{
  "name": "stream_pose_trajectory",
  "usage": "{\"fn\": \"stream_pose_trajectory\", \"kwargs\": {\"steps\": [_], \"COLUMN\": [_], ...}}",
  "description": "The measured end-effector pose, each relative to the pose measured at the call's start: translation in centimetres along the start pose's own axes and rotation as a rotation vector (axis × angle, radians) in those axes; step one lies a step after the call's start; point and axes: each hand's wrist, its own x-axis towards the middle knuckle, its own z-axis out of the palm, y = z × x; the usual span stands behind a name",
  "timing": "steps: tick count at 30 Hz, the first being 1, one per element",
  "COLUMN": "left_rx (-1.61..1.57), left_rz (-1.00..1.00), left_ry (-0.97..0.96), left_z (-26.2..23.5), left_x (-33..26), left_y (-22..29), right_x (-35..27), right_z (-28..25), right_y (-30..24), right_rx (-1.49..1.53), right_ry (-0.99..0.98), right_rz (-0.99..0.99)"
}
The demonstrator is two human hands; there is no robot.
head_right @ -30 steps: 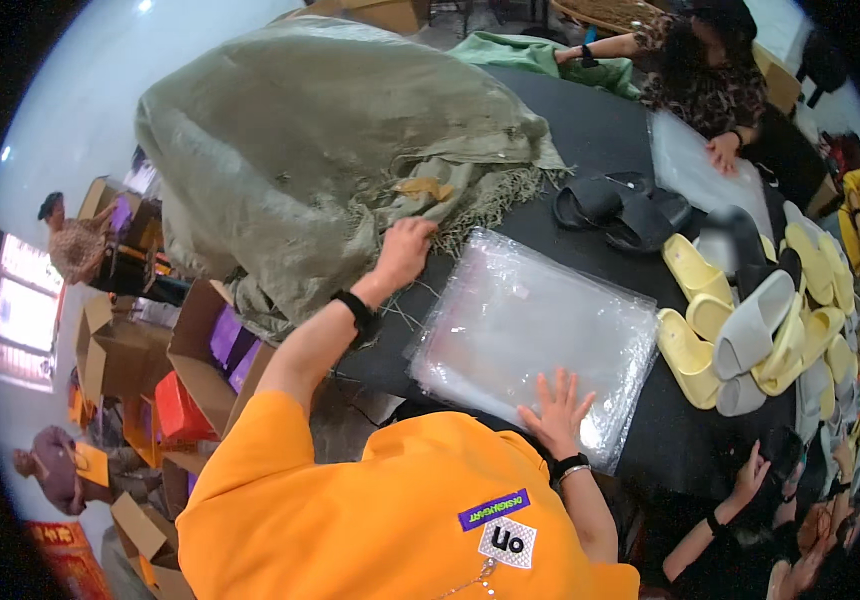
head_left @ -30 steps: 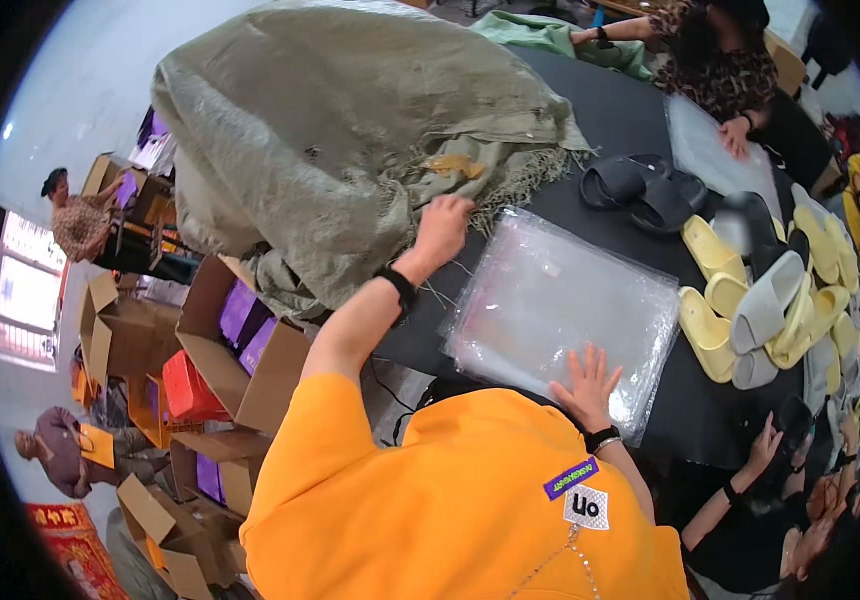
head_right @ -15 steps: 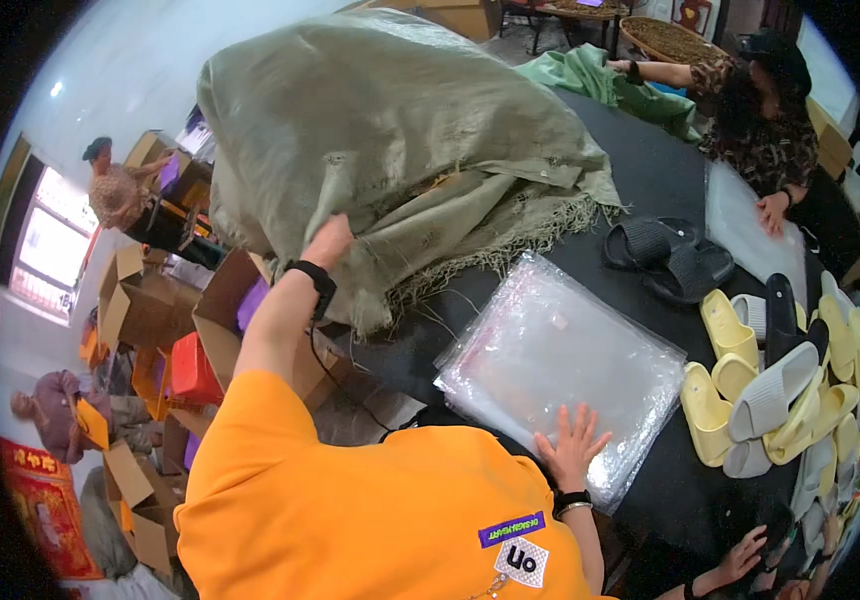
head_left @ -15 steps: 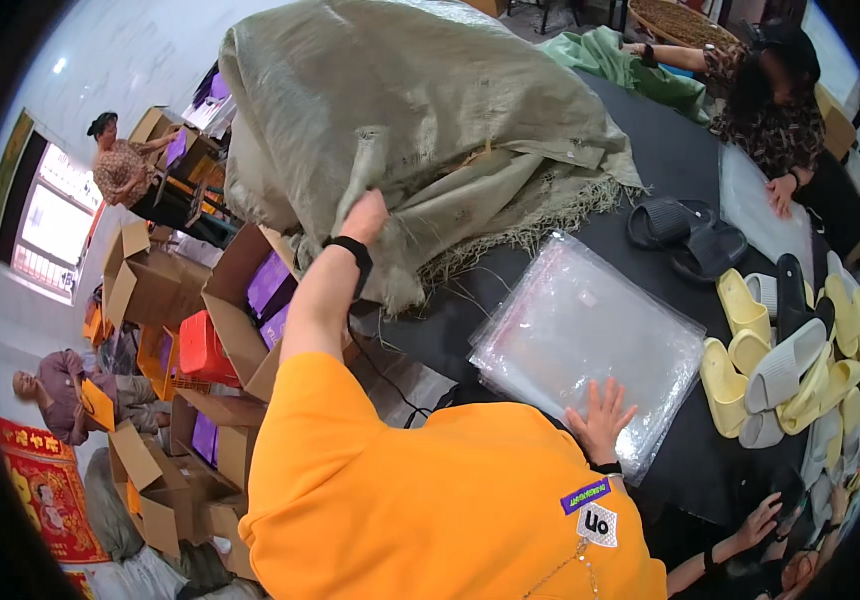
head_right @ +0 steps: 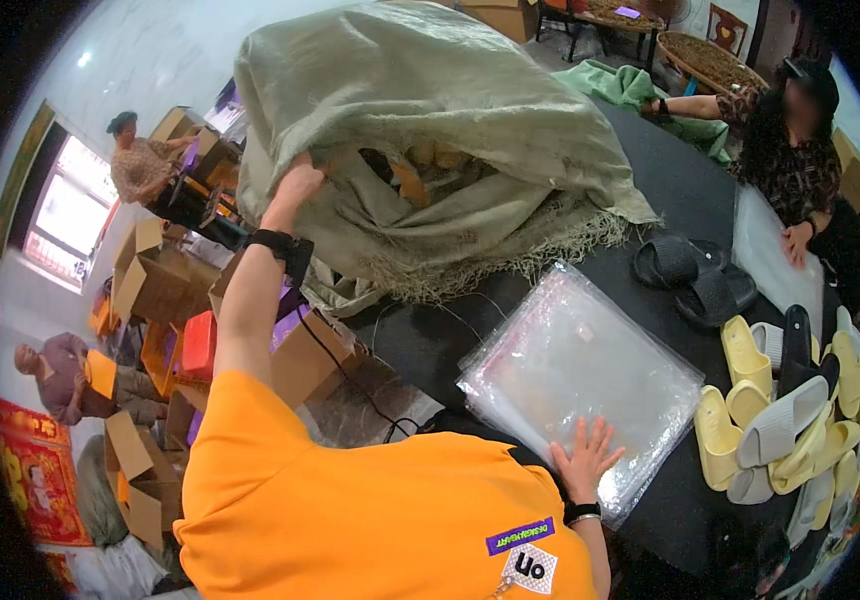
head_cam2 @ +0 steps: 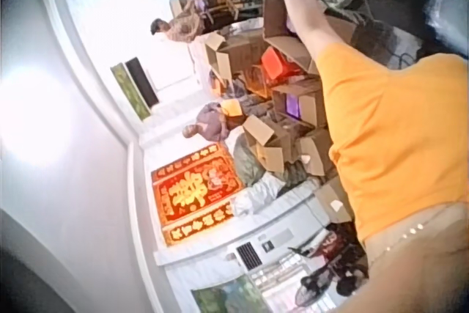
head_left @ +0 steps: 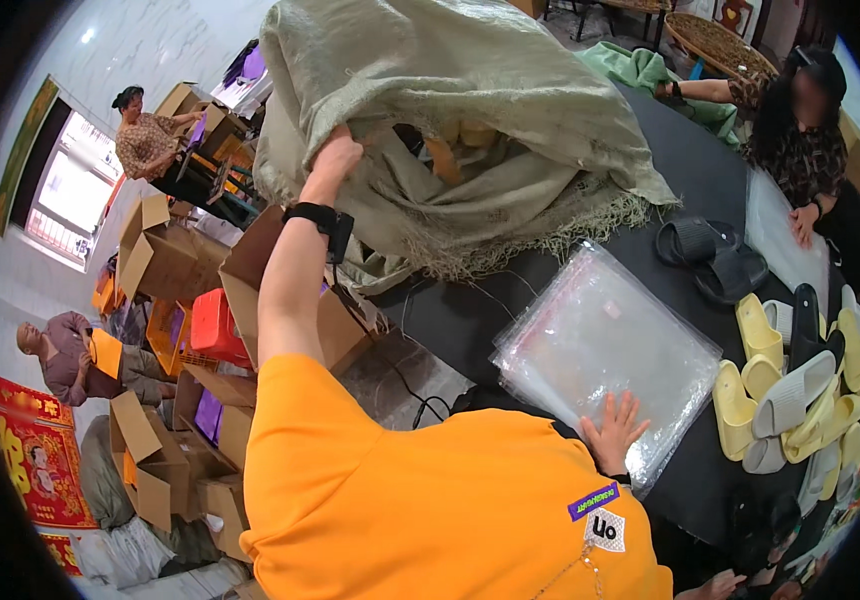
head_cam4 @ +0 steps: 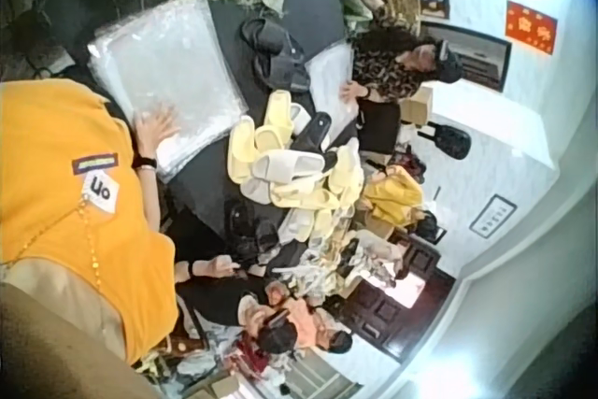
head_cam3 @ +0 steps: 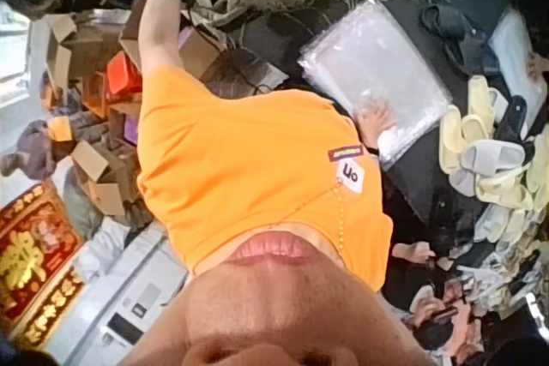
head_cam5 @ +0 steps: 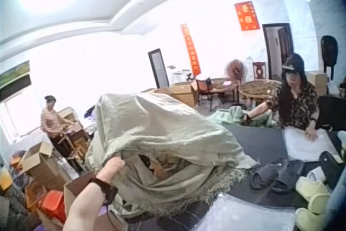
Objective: Packing pairs of slippers into plastic bags for shipment.
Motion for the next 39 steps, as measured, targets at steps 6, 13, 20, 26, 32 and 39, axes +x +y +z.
{"fn": "stream_pose_trajectory", "kwargs": {"steps": [6, 13, 20, 26, 32, 39], "left_rx": [-0.269, -0.534, -0.361, 0.144, 0.416, 0.239], "left_rz": [0.006, 0.036, 0.269, 0.169, 0.211, -0.002], "left_ry": [0.093, -0.285, -0.334, -0.497, -0.29, -0.134], "left_z": [1.8, 6.8, 11.4, 17.6, 15.1, 12.2], "left_x": [0.2, 1.9, 1.0, 3.2, 6.5, 7.6], "left_y": [2.2, 4.9, 8.5, 5.1, 0.5, -2.4], "right_x": [0.0, 0.0, 0.2, 0.1, 0.2, 0.2], "right_z": [-0.1, -0.4, 0.1, 1.0, 0.9, 0.7], "right_y": [-0.2, -0.3, -0.2, 0.4, 0.3, 0.5], "right_rx": [0.01, 0.028, 0.001, -0.038, -0.052, -0.055], "right_ry": [0.022, 0.015, 0.06, 0.105, 0.066, 0.016], "right_rz": [-0.006, 0.009, -0.012, -0.034, 0.002, -0.005]}}
